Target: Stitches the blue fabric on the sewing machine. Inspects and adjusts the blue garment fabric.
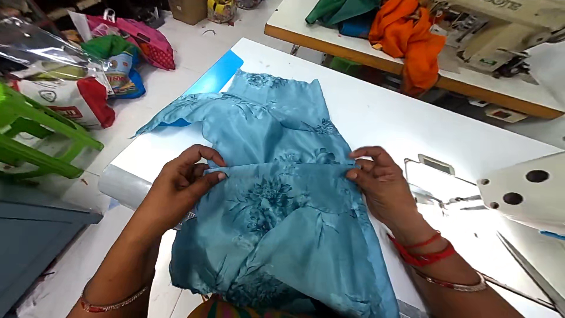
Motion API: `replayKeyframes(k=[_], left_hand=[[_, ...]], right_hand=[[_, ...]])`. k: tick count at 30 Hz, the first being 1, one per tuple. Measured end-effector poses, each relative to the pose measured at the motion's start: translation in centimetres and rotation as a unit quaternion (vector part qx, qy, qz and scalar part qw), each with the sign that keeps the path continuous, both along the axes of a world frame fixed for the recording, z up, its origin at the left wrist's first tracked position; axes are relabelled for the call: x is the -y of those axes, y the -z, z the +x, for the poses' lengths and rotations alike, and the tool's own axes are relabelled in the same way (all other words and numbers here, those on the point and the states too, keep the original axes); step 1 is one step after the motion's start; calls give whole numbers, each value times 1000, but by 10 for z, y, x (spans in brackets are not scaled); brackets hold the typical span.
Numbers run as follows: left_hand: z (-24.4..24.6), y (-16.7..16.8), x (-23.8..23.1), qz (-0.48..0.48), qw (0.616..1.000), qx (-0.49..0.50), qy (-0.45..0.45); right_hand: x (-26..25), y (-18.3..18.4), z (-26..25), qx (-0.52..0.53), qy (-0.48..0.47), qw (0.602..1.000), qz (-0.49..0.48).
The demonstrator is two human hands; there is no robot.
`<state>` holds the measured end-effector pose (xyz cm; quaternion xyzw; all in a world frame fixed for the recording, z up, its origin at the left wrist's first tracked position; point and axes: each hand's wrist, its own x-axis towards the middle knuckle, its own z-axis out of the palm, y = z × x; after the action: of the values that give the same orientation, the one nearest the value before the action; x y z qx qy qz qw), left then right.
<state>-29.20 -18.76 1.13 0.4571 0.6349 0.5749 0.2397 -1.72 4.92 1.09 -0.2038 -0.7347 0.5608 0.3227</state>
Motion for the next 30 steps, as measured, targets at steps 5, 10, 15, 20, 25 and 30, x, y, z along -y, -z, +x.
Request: replayKeyframes(k=[5,10,15,20,25,30], left_hand=[[-8,-7,-1,-44,998,42,5],[-14,-13,1,-63,996,-18,57],[-6,-13,7,-68,996,-22,55],[-11,-13,-1,-83,995,0,57],[-6,-17,3,-83,995,2,51],[-14,-11,-2,-87,995,17,45]], right_hand=[[-7,-1,2,54,17,998,18],[-9,-2,4,164,29,982,84],[-8,-1,2,165,53,983,64],[-6,-3,3,176,56,981,61],[-5,-6,5,166,39,985,33],[-2,-9,4,165,38,985,23]])
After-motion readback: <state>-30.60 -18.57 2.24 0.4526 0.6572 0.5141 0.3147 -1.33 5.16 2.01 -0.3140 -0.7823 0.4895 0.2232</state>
